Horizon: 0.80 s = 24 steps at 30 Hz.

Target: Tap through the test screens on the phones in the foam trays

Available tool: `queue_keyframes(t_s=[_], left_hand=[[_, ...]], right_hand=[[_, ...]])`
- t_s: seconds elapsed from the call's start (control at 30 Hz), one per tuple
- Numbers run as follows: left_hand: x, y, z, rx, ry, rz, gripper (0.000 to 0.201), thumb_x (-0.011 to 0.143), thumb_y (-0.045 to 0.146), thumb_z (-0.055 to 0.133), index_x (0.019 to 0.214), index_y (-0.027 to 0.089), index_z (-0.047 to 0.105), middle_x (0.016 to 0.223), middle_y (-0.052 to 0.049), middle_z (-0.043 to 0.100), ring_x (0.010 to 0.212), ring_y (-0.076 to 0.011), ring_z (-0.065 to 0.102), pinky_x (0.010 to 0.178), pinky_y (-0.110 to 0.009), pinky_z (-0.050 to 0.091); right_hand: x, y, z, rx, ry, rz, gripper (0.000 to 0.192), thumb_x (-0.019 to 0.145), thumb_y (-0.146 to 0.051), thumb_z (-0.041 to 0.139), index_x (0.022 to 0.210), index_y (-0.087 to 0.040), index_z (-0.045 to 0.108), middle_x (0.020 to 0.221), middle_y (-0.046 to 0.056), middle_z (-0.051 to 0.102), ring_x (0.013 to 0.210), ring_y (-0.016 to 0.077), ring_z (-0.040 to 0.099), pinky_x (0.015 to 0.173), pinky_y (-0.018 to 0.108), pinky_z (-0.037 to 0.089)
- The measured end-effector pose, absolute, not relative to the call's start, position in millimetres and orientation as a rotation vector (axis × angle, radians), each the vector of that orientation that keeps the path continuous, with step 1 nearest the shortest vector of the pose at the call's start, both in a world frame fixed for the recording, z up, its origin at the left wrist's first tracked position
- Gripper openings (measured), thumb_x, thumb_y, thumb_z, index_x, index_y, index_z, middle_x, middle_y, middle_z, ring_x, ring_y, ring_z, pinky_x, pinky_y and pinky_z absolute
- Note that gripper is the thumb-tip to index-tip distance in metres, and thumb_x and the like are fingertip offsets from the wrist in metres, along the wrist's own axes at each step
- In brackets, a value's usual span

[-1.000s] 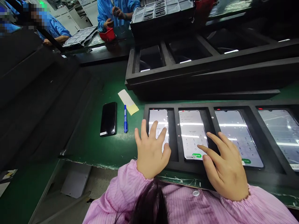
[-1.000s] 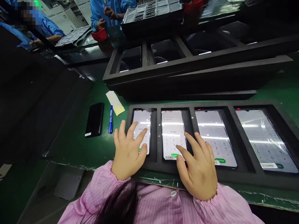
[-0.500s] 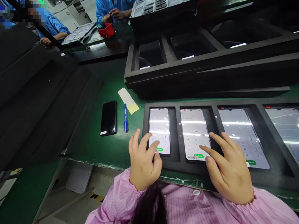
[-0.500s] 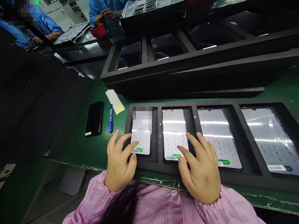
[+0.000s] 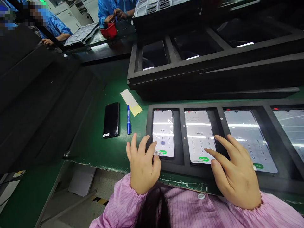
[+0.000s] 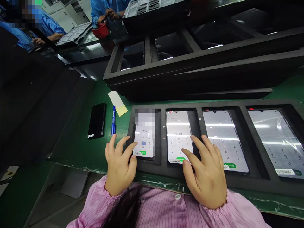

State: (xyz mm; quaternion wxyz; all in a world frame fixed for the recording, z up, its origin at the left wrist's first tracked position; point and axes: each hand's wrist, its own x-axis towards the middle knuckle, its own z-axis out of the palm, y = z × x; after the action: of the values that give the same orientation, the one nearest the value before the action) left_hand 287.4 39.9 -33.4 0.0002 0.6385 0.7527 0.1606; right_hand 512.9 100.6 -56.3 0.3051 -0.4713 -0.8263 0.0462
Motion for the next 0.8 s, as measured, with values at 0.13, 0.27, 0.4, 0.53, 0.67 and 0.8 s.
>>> queue_keyframes(t_s=[0.13,0.27,0.4,0.53,0.67,0.8], left_hand=[[284,38,-37,2.038,2.362,0.539,0.034,0.080,0.012,0.044,0.109,0.020,0.061,0.125,-0.011,0.053,0.134,-0.0381,0.024,0.102,-0.065,0.026],[286,40,-38,2.107,2.263,0.740,0.030,0.079,0.009,0.043,0.103,0.017,0.060,0.118,-0.012,0.056,0.132,-0.0352,0.030,0.102,-0.060,0.032],[294,43,-40,2.173,2.147,0.760,0.028,0.079,0.008,0.044,0.100,0.017,0.060,0.117,-0.012,0.056,0.131,-0.0357,0.032,0.101,-0.060,0.035],[298,45,-44,2.202,2.129,0.754,0.029,0.078,0.008,0.045,0.102,0.017,0.059,0.118,-0.013,0.055,0.130,-0.0385,0.031,0.098,-0.064,0.034],[297,45,-46,2.181,2.128,0.753,0.029,0.078,0.008,0.046,0.102,0.017,0.060,0.120,-0.013,0.054,0.131,-0.0392,0.029,0.098,-0.065,0.033],[294,42,-47,2.165,2.106,0.780,0.029,0.079,0.009,0.045,0.102,0.018,0.060,0.120,-0.012,0.055,0.132,-0.0370,0.031,0.101,-0.061,0.034]], right_hand=[[513,100,-56,-1.213,-2.189,0.127,0.025,0.088,-0.019,0.044,0.090,-0.011,0.067,0.124,0.018,0.054,0.127,0.0400,0.040,0.098,0.060,0.038],[513,100,-57,-1.188,-2.134,0.109,0.018,0.085,-0.016,0.048,0.089,-0.011,0.066,0.121,0.017,0.056,0.125,0.0379,0.044,0.100,0.057,0.038],[510,99,-56,-1.240,-2.126,0.102,0.017,0.084,-0.017,0.051,0.089,-0.013,0.066,0.121,0.015,0.057,0.125,0.0371,0.043,0.099,0.057,0.039],[506,99,-53,-1.288,-2.151,0.107,0.020,0.085,-0.018,0.049,0.093,-0.014,0.066,0.123,0.016,0.056,0.126,0.0370,0.042,0.096,0.059,0.040],[505,98,-51,-1.262,-2.142,0.131,0.019,0.084,-0.016,0.049,0.091,-0.014,0.067,0.123,0.015,0.056,0.126,0.0369,0.042,0.096,0.060,0.040],[515,97,-50,-1.139,-2.052,0.154,0.015,0.080,-0.012,0.052,0.081,-0.014,0.066,0.115,0.013,0.060,0.120,0.0367,0.049,0.096,0.058,0.041]])
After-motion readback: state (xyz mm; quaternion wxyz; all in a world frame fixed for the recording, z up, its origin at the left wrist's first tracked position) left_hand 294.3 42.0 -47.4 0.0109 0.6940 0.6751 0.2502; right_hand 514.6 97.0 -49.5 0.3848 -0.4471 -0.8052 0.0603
